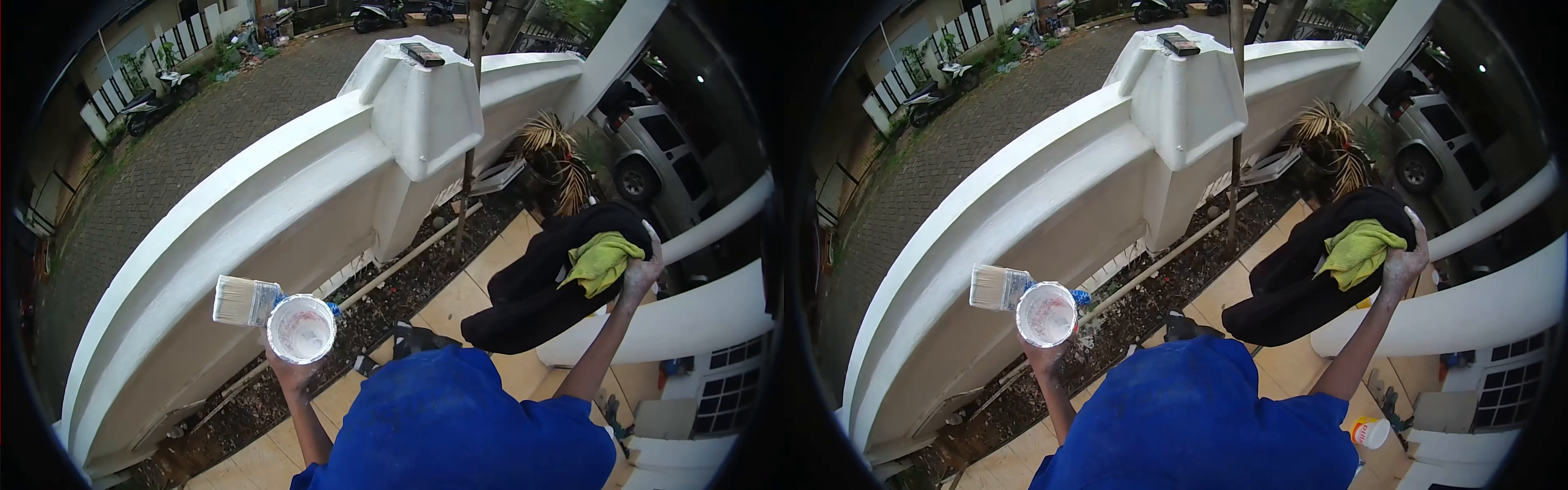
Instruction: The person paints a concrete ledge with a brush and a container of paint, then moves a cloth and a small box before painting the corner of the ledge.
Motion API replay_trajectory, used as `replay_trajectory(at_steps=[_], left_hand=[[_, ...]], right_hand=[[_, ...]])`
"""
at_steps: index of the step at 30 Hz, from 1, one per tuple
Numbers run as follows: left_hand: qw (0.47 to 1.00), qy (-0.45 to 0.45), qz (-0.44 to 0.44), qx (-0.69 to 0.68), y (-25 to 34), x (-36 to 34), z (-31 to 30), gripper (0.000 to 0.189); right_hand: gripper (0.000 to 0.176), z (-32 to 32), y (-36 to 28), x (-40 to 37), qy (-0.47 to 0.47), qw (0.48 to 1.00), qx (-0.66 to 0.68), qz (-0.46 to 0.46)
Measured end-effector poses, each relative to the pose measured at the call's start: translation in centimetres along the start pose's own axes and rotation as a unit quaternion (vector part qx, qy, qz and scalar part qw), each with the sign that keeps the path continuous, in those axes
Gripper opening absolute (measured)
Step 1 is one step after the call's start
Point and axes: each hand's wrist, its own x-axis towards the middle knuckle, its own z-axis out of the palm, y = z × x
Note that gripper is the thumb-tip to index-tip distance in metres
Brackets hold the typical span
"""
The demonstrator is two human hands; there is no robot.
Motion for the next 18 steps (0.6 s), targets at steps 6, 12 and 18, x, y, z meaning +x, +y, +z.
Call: replay_trajectory(at_steps=[6, 12, 18], left_hand=[[0.999, -0.019, 0.046, -0.022, 1.0, 0.0, 0.8, 0.083], [0.988, 0.026, 0.064, 0.136, 2.3, -0.4, 2.2, 0.083], [0.977, 0.129, 0.048, 0.161, 5.8, -0.4, 8.8, 0.082]], right_hand=[[0.051, -4.4, 2.4, -0.5, 0.072, 0.992, -0.097, -0.021], [0.046, -4.8, 3.6, 3.6, 0.147, 0.982, -0.115, -0.021], [0.048, 0.9, 7.0, 13.0, 0.122, 0.991, -0.034, -0.032]])
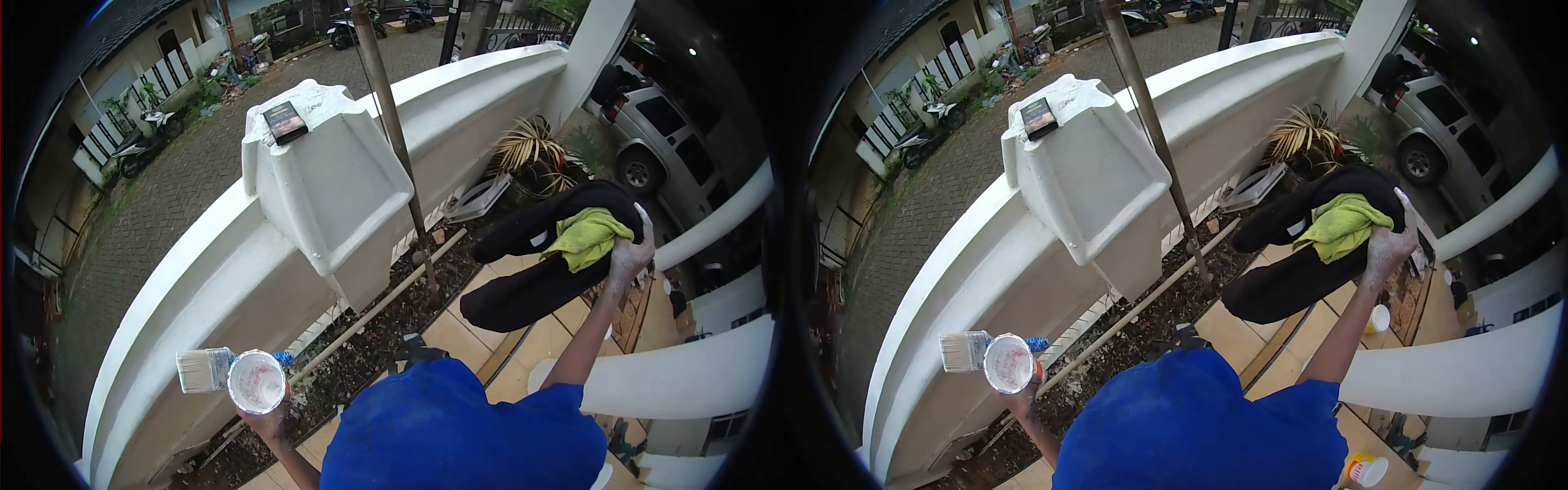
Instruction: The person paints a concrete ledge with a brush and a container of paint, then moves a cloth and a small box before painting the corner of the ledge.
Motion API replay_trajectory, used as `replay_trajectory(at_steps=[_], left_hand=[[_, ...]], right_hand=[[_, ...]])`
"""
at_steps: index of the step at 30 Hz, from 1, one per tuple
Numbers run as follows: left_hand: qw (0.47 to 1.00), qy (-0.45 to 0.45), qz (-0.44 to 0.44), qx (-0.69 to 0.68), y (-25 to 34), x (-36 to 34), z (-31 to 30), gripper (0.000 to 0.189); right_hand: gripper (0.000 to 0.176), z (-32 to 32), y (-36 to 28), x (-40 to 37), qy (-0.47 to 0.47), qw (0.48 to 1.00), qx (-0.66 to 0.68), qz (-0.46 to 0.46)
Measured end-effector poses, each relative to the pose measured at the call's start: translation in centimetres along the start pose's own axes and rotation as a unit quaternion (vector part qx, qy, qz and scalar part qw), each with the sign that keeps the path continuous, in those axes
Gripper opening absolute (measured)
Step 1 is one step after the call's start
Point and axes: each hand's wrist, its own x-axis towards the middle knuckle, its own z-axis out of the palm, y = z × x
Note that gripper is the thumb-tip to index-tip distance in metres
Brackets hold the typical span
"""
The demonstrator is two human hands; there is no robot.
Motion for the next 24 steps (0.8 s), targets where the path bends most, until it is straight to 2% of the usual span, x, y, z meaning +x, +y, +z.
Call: replay_trajectory(at_steps=[6, 7, 10, 12, 14, 15, 18, 20, 21, 22, 23, 24], left_hand=[[0.998, 0.058, -0.033, 0.009, 6.8, -0.9, 7.1, 0.083], [0.996, 0.061, -0.04, 0.055, 6.4, -1.4, 8.0, 0.086], [0.997, 0.077, -0.002, 0.027, 6.2, -3.2, 10.6, 0.089], [0.992, 0.106, -0.04, 0.059, 7.0, -4.5, 11.6, 0.09], [0.984, 0.129, -0.07, 0.097, 8.5, -4.6, 11.1, 0.09], [0.981, 0.14, -0.093, 0.096, 9.8, -5.2, 12.0, 0.091], [0.977, 0.166, -0.081, 0.107, 11.0, -6.9, 14.1, 0.081], [0.976, 0.174, -0.082, 0.101, 11.6, -6.2, 14.4, 0.078], [0.976, 0.178, -0.075, 0.097, 11.5, -7.1, 14.9, 0.078], [0.977, 0.181, -0.068, 0.093, 11.5, -7.4, 15.4, 0.077], [0.973, 0.189, -0.058, 0.118, 12.3, -7.4, 16.3, 0.077], [0.971, 0.202, -0.056, 0.118, 12.2, -7.3, 17.0, 0.077]], right_hand=[[0.049, 14.8, -0.3, 11.4, -0.046, 0.997, 0.041, -0.054], [0.05, 17.9, 0.0, 13.3, -0.044, 0.994, 0.046, -0.087], [0.048, 27.1, -0.6, 18.5, -0.068, 0.988, 0.043, -0.132], [0.046, 32.4, -3.1, 21.2, -0.135, 0.986, -0.025, -0.094], [0.048, 39.2, -6.0, 23.4, -0.152, 0.973, -0.054, -0.163], [0.048, 42.4, -6.7, 23.7, -0.172, 0.97, -0.057, -0.163], [0.051, 52.5, -7.1, 20.8, -0.286, 0.942, -0.039, -0.171], [0.055, 59.3, -6.5, 14.0, -0.42, 0.89, -0.081, -0.158], [0.061, 63.4, -3.5, 9.5, -0.471, 0.86, -0.079, -0.182], [0.062, 64.0, -3.0, 5.2, -0.449, 0.838, -0.151, -0.271], [0.063, 65.0, -3.1, 3.8, -0.419, 0.859, -0.141, -0.257], [0.064, 65.4, -3.9, 4.5, -0.432, 0.854, -0.132, -0.258]])
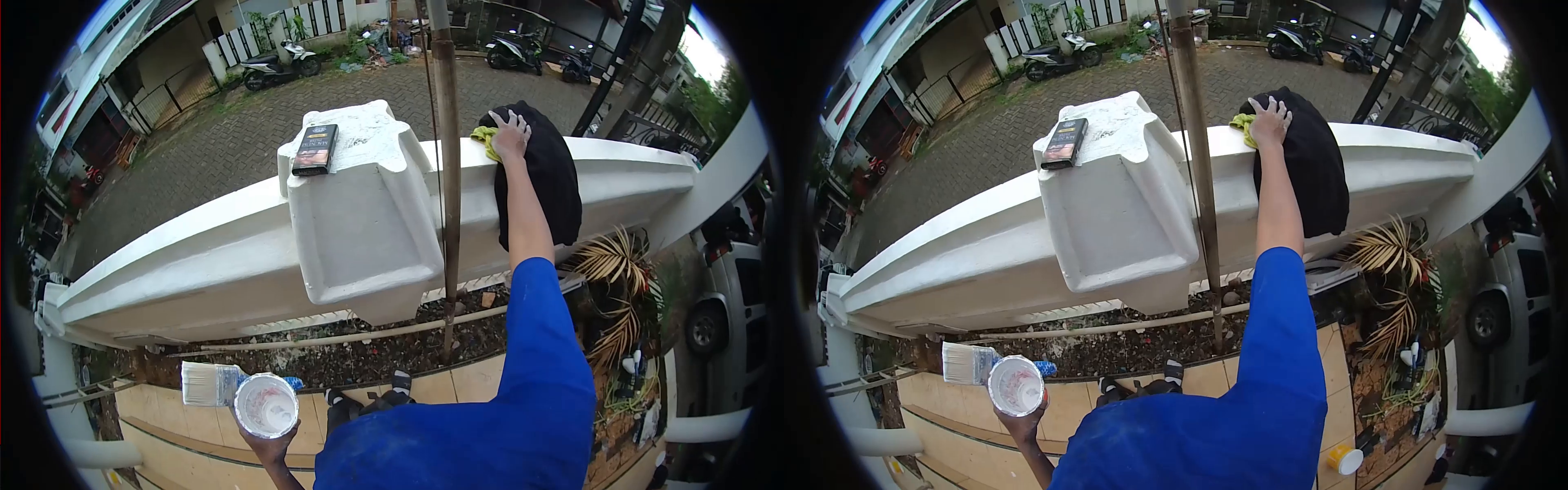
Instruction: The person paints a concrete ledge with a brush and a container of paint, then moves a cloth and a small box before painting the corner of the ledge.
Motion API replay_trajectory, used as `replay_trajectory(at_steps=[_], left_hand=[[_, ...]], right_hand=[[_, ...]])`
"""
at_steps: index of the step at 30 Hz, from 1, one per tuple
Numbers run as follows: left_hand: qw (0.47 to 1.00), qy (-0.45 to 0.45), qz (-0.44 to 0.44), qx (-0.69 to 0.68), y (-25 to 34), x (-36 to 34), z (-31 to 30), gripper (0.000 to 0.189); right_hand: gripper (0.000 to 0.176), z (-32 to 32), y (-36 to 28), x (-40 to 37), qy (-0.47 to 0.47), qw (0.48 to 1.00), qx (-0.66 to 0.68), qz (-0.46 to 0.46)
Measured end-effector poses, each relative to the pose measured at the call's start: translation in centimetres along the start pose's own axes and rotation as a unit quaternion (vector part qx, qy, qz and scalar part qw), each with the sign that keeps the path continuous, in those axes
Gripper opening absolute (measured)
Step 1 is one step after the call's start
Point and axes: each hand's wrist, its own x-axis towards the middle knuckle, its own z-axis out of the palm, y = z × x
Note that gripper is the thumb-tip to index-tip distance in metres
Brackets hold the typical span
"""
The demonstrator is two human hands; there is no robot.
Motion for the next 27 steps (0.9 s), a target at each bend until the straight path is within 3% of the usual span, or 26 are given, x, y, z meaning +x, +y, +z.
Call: replay_trajectory(at_steps=[3, 6, 9, 11, 12, 13, 14, 17, 19, 20, 22, 23, 25, 27], left_hand=[[1.0, 0.013, -0.006, -0.001, -0.6, 0.0, 0.1, 0.077], [1.0, -0.009, -0.019, 0.006, 0.8, -0.4, 0.7, 0.078], [1.0, -0.007, -0.009, -0.002, 0.1, -0.4, 0.9, 0.079], [1.0, -0.011, -0.001, 0.017, -0.6, 0.9, 0.7, 0.083], [1.0, -0.019, 0.009, -0.008, -0.5, 1.2, 1.0, 0.088], [0.999, -0.039, 0.015, -0.029, -0.3, 1.7, 1.5, 0.091], [0.998, -0.045, 0.009, -0.047, -0.7, 1.5, 1.5, 0.093], [0.989, -0.112, 0.019, -0.093, 0.0, 2.1, 2.8, 0.095], [0.974, -0.151, -0.039, -0.165, 0.9, 2.2, 4.1, 0.109], [0.969, -0.182, -0.036, -0.163, 1.1, 2.5, 4.3, 0.115], [0.961, -0.229, 0.002, -0.153, 1.6, 3.2, 5.0, 0.122], [0.949, -0.234, -0.039, -0.208, 2.5, 3.3, 5.3, 0.116], [0.948, -0.246, -0.051, -0.194, 1.5, 3.4, 5.2, 0.105], [0.952, -0.259, -0.045, -0.16, 0.5, 3.9, 4.6, 0.093]], right_hand=[[0.063, -2.8, 0.5, -0.3, -0.092, 0.995, 0.027, -0.021], [0.074, -5.1, 2.9, 0.4, -0.152, 0.983, 0.07, -0.073], [0.074, -4.4, 5.1, 0.8, -0.096, 0.978, 0.149, -0.11], [0.059, -6.5, 4.0, -1.2, 0.086, 0.957, 0.23, -0.156], [0.048, -9.4, 3.0, -3.4, 0.163, 0.918, 0.296, -0.209], [0.039, -13.5, 0.8, -7.1, 0.109, 0.886, 0.433, -0.126], [0.033, -15.5, -1.2, -13.7, -0.054, 0.721, 0.672, -0.16], [0.031, -16.4, -6.5, -26.3, -0.334, 0.529, 0.748, -0.222], [0.036, -14.6, -11.4, -33.0, -0.467, 0.53, 0.677, -0.209], [0.044, -13.5, -13.8, -35.7, -0.502, 0.518, 0.664, -0.193], [0.057, -11.7, -17.6, -40.1, -0.527, 0.399, 0.743, -0.104], [0.06, -11.0, -18.8, -41.6, -0.524, 0.336, 0.779, -0.079], [0.063, -11.9, -20.6, -43.5, -0.51, 0.22, 0.831, -0.011], [0.059, -12.3, -22.1, -44.3, -0.502, 0.198, 0.841, -0.032]])
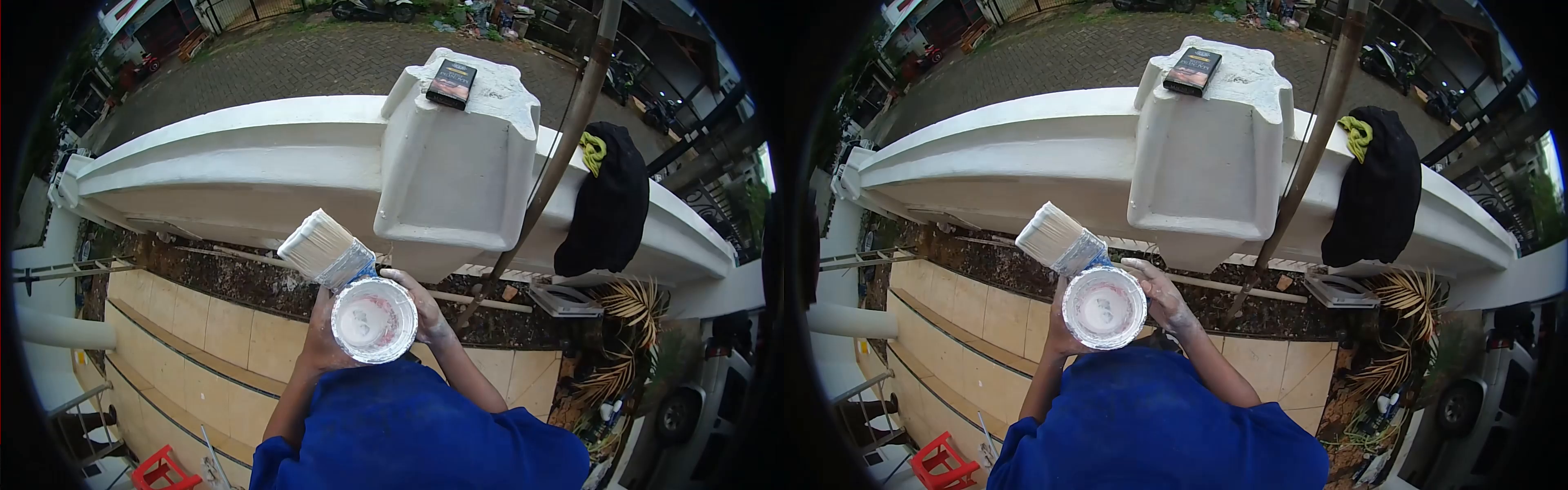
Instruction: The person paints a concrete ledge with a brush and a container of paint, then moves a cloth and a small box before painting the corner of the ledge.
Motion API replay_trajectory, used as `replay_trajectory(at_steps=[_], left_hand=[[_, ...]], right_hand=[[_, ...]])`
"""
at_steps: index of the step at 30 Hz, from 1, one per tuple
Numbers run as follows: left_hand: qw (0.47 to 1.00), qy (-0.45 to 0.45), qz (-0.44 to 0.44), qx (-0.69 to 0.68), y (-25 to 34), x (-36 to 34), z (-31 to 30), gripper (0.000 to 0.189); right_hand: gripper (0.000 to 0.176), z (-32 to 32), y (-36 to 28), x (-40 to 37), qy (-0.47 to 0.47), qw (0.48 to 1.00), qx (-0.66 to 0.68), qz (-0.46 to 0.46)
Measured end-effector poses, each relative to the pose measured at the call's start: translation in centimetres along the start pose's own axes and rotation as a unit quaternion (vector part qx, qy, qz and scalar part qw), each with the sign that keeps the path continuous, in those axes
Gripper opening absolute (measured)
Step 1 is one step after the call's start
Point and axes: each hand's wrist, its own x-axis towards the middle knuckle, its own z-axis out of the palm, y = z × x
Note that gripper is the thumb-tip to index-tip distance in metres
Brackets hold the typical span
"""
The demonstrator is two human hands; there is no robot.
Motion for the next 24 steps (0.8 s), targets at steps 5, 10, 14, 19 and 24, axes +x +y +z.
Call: replay_trajectory(at_steps=[5, 10, 14, 19, 24], left_hand=[[0.997, -0.024, 0.049, 0.049, -0.6, -0.1, -3.4, 0.086], [0.992, -0.083, 0.081, 0.056, -0.6, 0.8, -9.6, 0.089], [0.988, -0.114, 0.1, 0.03, -3.1, 1.5, -16.2, 0.093], [0.993, -0.095, 0.073, -0.022, -3.2, 1.9, -24.4, 0.091], [0.988, -0.148, 0.048, -0.012, -3.3, 2.7, -28.5, 0.095]], right_hand=[[0.037, 1.6, 2.3, 2.0, 0.01, 0.999, -0.033, -0.017], [0.028, 4.8, 6.7, 5.1, 0.118, 0.992, -0.009, -0.037], [0.031, 7.5, 11.8, 8.8, 0.149, 0.977, 0.111, -0.103], [0.054, 11.1, 18.8, 13.4, 0.144, 0.956, 0.23, -0.113], [0.073, 13.0, 23.5, 15.4, 0.186, 0.972, 0.088, -0.116]])
